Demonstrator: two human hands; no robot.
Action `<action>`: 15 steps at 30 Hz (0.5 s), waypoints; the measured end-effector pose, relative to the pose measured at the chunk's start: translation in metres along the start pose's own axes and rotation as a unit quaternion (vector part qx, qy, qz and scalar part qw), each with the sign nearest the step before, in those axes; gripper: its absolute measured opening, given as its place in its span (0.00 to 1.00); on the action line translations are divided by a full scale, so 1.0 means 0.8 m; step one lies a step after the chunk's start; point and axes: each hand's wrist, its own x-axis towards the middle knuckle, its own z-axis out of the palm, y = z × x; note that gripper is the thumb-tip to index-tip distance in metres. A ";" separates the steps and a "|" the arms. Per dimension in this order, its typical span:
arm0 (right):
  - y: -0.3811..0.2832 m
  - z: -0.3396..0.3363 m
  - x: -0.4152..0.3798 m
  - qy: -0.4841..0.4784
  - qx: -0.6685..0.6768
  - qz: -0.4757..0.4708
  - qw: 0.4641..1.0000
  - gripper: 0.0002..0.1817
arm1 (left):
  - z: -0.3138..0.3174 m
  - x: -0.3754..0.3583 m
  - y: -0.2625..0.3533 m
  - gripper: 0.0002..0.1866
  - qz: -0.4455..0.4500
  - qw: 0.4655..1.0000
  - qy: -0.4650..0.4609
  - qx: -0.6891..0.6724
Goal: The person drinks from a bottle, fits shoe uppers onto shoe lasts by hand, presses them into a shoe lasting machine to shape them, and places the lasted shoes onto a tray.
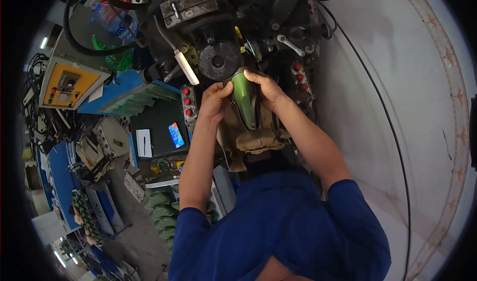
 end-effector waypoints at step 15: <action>-0.030 0.024 -0.004 0.015 -0.010 0.062 0.998 0.32 | -0.019 0.026 0.011 0.15 -0.060 0.998 -0.009 -0.007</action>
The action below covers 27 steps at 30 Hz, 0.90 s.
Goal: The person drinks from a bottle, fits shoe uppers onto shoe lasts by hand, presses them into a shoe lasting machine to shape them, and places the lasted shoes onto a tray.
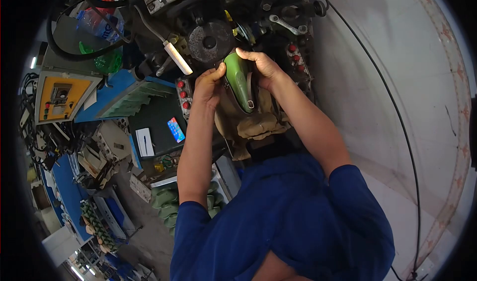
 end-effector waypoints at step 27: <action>0.120 -0.111 0.047 0.053 0.109 -0.104 0.987 0.21 | -0.004 0.002 -0.118 0.13 0.084 0.992 0.058 -0.080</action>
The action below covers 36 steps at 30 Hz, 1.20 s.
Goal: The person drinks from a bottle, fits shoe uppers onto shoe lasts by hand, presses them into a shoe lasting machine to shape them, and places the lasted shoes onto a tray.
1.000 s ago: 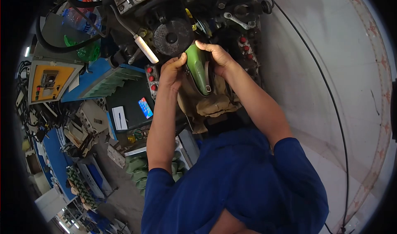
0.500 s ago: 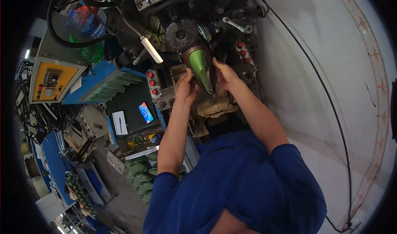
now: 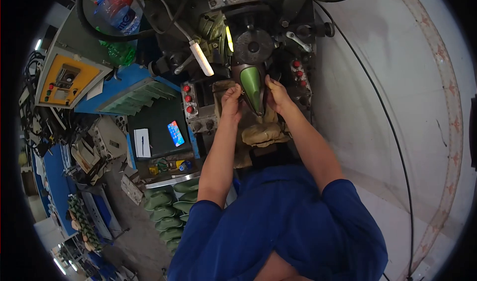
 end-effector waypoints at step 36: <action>0.083 -0.426 -0.362 0.310 -0.348 0.145 0.873 0.03 | -0.260 -0.269 -0.238 0.05 -0.212 0.917 0.308 0.137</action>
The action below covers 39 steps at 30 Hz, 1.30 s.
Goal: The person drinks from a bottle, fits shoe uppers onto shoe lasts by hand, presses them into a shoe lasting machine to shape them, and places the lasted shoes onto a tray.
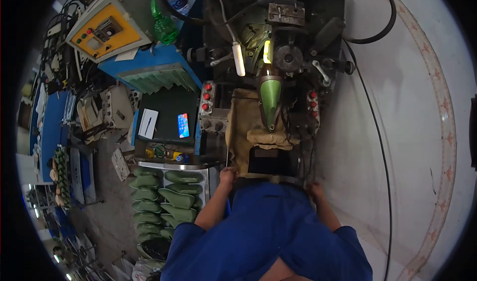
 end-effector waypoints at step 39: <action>0.003 0.259 -0.029 -0.366 -0.498 -0.107 0.778 0.15 | -0.223 -0.528 -0.298 0.31 0.291 0.614 0.704 0.206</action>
